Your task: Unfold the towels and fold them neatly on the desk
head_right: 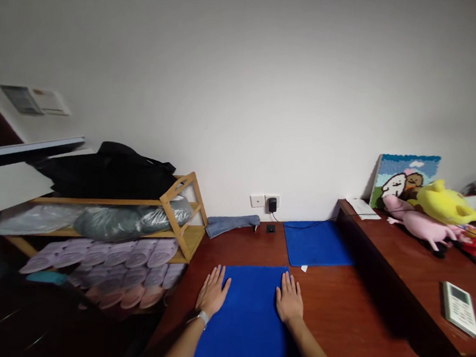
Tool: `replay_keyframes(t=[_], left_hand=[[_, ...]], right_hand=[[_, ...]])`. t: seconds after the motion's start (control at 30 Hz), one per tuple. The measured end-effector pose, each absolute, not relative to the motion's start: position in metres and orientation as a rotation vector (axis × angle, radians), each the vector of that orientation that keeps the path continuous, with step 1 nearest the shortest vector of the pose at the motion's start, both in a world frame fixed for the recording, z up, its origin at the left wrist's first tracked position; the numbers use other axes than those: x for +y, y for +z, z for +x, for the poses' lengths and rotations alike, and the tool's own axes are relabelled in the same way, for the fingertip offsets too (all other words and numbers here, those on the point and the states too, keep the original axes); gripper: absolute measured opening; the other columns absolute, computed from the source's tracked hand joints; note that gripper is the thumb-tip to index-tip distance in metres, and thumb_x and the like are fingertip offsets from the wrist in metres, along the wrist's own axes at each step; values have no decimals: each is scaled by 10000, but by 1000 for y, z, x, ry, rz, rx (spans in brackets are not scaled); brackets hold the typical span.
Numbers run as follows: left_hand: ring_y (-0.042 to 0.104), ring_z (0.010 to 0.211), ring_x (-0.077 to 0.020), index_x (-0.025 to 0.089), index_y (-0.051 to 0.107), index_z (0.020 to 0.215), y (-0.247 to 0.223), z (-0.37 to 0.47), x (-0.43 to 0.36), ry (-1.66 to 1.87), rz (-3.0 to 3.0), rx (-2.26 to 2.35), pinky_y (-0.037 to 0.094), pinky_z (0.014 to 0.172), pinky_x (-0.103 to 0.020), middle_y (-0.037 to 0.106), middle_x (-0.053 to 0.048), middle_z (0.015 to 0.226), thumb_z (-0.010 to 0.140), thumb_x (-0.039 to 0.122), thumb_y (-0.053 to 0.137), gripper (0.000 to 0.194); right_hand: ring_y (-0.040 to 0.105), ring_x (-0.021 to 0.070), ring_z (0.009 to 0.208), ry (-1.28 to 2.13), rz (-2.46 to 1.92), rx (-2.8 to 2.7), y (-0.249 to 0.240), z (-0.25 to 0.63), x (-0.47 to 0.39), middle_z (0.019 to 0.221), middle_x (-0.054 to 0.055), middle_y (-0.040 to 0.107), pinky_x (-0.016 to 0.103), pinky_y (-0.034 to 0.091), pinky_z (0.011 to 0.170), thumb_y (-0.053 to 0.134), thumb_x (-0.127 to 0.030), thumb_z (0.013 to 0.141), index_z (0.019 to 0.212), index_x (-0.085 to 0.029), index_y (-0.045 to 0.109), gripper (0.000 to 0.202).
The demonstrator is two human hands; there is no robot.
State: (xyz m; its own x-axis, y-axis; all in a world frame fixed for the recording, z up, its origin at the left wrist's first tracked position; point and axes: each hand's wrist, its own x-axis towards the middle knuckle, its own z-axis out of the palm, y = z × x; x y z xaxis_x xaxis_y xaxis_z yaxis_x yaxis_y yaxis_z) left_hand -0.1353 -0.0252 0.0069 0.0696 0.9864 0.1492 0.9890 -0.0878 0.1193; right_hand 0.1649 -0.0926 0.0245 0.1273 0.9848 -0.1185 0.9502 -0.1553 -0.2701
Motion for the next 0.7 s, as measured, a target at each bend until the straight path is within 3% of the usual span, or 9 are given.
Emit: replay_keyframes(t=[0.1,0.4,0.6,0.7], left_hand=[[281,1604,-262,161,351,1645,1,-136,-23,-328,-2287,-2088,264,1303,-491,339,-117,1717,1074,552,217,705],[257,1611,-273,117,326,1650,26,-127,-28,-190,-2281,-2080,222,1321,-484,320,-137,1724,1076,507,241,699],[234,1619,-227,226,272,1672,26,-17,-70,-363,-2726,-1576,246,1327,-478,287,-33,1743,1100,473,192,628],[245,1614,-210,245,256,1676,14,31,-89,-366,-2849,-1588,255,1329,-477,303,-26,1735,1103,452,151,618]], right_hand=[[129,213,1630,397,-2214,-1958,23,168,-92,1751,41,167,430,121,1334,153,-431,1066,1675,-111,202,690],[122,216,1631,396,-2178,-1953,20,169,-90,1753,53,165,426,104,1331,164,-406,1063,1672,-102,209,683],[126,230,1632,380,-2176,-1996,23,170,-92,1747,84,188,436,108,1327,177,-365,1058,1664,-88,233,669],[109,241,1633,362,-2144,-2063,19,172,-94,1748,83,178,452,109,1326,207,-330,1049,1661,-99,262,656]])
